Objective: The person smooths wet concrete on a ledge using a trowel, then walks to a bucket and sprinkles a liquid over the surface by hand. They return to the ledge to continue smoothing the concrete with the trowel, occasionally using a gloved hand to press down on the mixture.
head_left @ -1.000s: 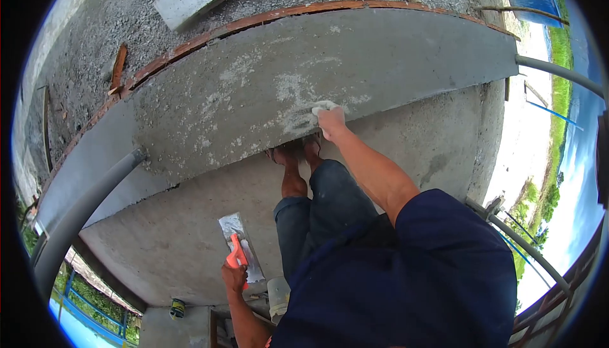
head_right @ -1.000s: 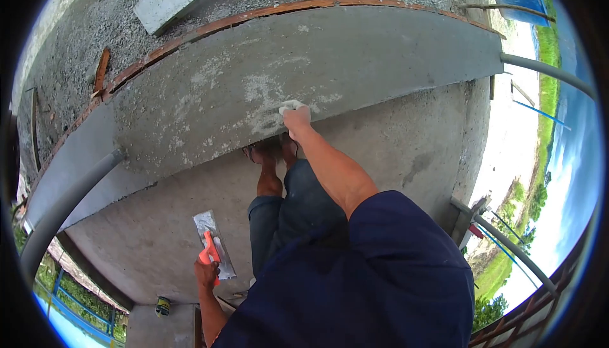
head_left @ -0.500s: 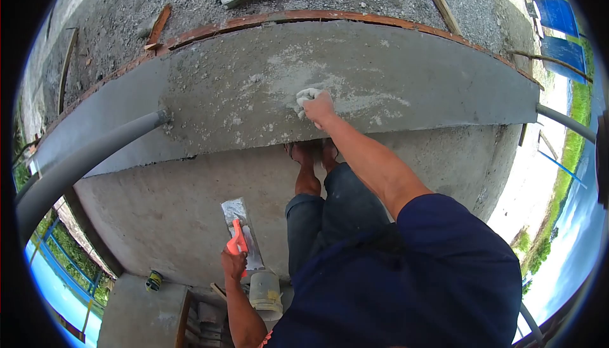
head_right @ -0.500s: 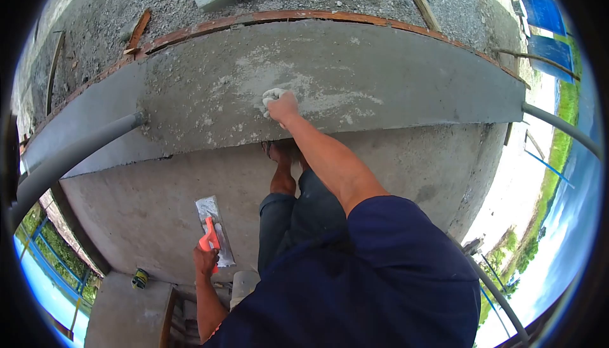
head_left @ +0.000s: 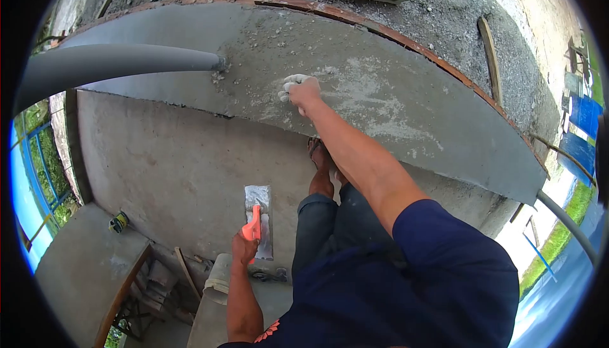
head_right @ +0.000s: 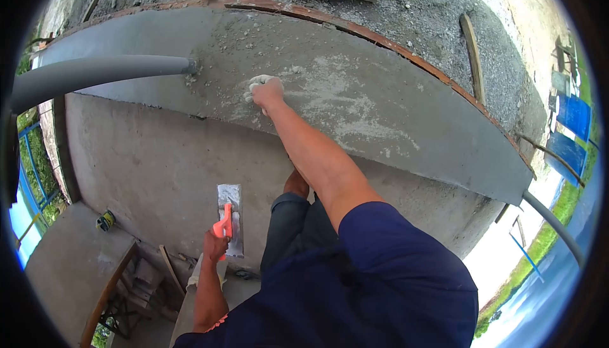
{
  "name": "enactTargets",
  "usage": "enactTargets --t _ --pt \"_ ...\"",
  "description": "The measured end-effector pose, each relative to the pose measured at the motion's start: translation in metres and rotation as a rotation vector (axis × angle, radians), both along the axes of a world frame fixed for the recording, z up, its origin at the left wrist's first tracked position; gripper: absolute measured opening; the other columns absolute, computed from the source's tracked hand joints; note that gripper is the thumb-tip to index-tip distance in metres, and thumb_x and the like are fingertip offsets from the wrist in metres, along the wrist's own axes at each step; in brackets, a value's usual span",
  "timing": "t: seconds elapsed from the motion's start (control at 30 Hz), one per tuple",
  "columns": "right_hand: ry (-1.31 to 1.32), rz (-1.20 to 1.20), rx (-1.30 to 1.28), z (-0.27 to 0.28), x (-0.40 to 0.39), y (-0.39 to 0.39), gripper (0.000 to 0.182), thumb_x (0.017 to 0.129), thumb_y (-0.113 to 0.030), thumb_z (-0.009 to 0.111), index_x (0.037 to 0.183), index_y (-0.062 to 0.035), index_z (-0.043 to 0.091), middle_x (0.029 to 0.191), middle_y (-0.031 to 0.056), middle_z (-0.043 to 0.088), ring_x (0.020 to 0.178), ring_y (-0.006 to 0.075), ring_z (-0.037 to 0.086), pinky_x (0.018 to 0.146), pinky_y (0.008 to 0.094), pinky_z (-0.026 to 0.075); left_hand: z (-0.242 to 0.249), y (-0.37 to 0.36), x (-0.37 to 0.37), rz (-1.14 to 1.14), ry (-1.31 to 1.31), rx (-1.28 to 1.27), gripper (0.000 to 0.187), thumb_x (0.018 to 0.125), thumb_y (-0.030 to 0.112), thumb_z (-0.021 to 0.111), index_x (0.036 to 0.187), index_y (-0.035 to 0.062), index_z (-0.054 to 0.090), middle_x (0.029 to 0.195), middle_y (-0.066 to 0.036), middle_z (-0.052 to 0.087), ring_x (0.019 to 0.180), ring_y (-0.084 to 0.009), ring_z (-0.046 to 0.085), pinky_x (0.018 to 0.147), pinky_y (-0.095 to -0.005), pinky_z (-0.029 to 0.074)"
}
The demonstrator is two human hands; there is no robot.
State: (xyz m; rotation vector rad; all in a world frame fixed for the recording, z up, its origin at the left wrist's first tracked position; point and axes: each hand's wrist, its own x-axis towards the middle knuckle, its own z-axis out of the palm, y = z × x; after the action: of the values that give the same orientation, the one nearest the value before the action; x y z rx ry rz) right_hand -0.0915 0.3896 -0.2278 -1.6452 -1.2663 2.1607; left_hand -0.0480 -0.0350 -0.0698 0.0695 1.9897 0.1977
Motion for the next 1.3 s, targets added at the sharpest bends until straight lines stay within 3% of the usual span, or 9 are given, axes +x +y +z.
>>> enactTargets --t 0.1,0.2,0.3,0.5,0.73,0.9,1.1,1.2,1.3 --pt "-0.194 0.372 0.351 0.03 -0.031 0.017 0.016 0.08 -0.008 0.061 0.094 -0.0065 0.068 0.072 0.0074 0.066 0.064 0.0192 0.068 0.051 0.0316 0.051 -0.005 -0.008 -0.001 -0.091 0.142 0.083 0.029 0.073 0.01 0.061 0.099 0.0001 0.059 0.076 -0.017 0.062 0.069 -0.0287 0.064 0.065 -0.0387 0.05" --pt "-0.1 0.109 0.326 -0.042 -0.063 0.035 0.015 0.08 -0.01 0.06 0.091 -0.0102 0.07 0.073 0.0078 0.067 0.065 0.0209 0.068 0.05 0.0335 0.052 0.009 0.026 -0.014 -0.135 0.244 0.127 0.029 0.076 0.014 0.062 0.101 0.0004 0.057 0.086 -0.021 0.063 0.082 -0.0377 0.061 0.071 -0.0444 0.049" --pt "-0.205 0.727 0.873 0.026 -0.072 0.042 0.016 0.08 -0.008 0.058 0.091 -0.0107 0.07 0.076 0.0087 0.068 0.064 0.0206 0.068 0.045 0.0331 0.049 -0.004 0.053 -0.038 -0.114 0.326 0.195 0.03 0.078 0.017 0.062 0.102 0.0006 0.055 0.093 -0.025 0.063 0.091 -0.045 0.059 0.075 -0.0485 0.048" --pt "-0.169 0.259 0.182 0.058 -0.052 0.089 0.019 0.076 -0.005 0.057 0.088 -0.0082 0.072 0.073 0.0107 0.066 0.065 0.0217 0.066 0.048 0.0352 0.049 -0.048 0.159 -0.126 -0.259 0.448 0.313 0.028 0.081 0.019 0.063 0.1 0.003 0.049 0.088 -0.027 0.062 0.088 -0.0483 0.057 0.072 -0.0511 0.045" --pt "0.037 -0.783 0.163 0.016 0.089 0.17 0.018 0.08 0.0 0.051 0.091 -0.0034 0.065 0.077 0.009 0.063 0.07 0.0191 0.066 0.041 0.0312 0.041 -0.066 0.295 -0.197 -0.288 0.507 0.374 0.03 0.081 0.017 0.063 0.104 0.003 0.051 0.099 -0.025 0.062 0.097 -0.0451 0.057 0.08 -0.05 0.045" --pt "-0.275 -0.093 0.244 0.036 0.17 0.196 0.025 0.082 0.005 0.046 0.102 0.0034 0.061 0.095 0.0141 0.065 0.077 0.0226 0.069 0.056 0.0298 0.054 -0.073 0.331 -0.199 -0.332 0.615 0.425 0.031 0.08 0.017 0.064 0.106 0.0031 0.055 0.098 -0.02 0.063 0.094 -0.0386 0.06 0.08 -0.0454 0.046" --pt "-0.13 -0.633 0.377 0.014 0.285 0.251 0.029 0.083 0.003 0.043 0.103 -0.0026 0.063 0.082 0.0052 0.067 0.063 0.0149 0.065 0.039 0.0286 0.036 -0.107 0.358 -0.204 -0.271 0.572 0.438 0.027 0.081 0.017 0.063 0.102 0.0027 0.057 0.087 -0.013 0.063 0.069 -0.0247 0.063 0.056 -0.0363 0.049" --pt "-0.197 -0.146 0.354 0.03 0.3 0.26 0.035 0.083 0.005 0.04 0.108 -0.0059 0.062 0.083 0.0059 0.066 0.062 0.0142 0.062 0.041 0.0294 0.039 -0.106 0.374 -0.186 -0.196 0.513 0.44 0.025 0.081 0.017 0.062 0.1 0.0021 0.057 0.084 -0.012 0.063 0.06 -0.0229 0.062 0.047 -0.033 0.048" --pt "0.085 -0.413 0.231 0.023 0.295 0.29 0.04 0.082 0.005 0.04 0.11 -0.0094 0.064 0.083 0.0059 0.065 0.058 0.0136 0.059 0.039 0.0308 0.038 -0.128 0.371 -0.177 -0.26 0.634 0.438 0.026 0.081 0.02 0.063 0.1 0.002 0.058 0.082 -0.012 0.062 0.066 -0.0255 0.063 0.051 -0.0362 0.049"
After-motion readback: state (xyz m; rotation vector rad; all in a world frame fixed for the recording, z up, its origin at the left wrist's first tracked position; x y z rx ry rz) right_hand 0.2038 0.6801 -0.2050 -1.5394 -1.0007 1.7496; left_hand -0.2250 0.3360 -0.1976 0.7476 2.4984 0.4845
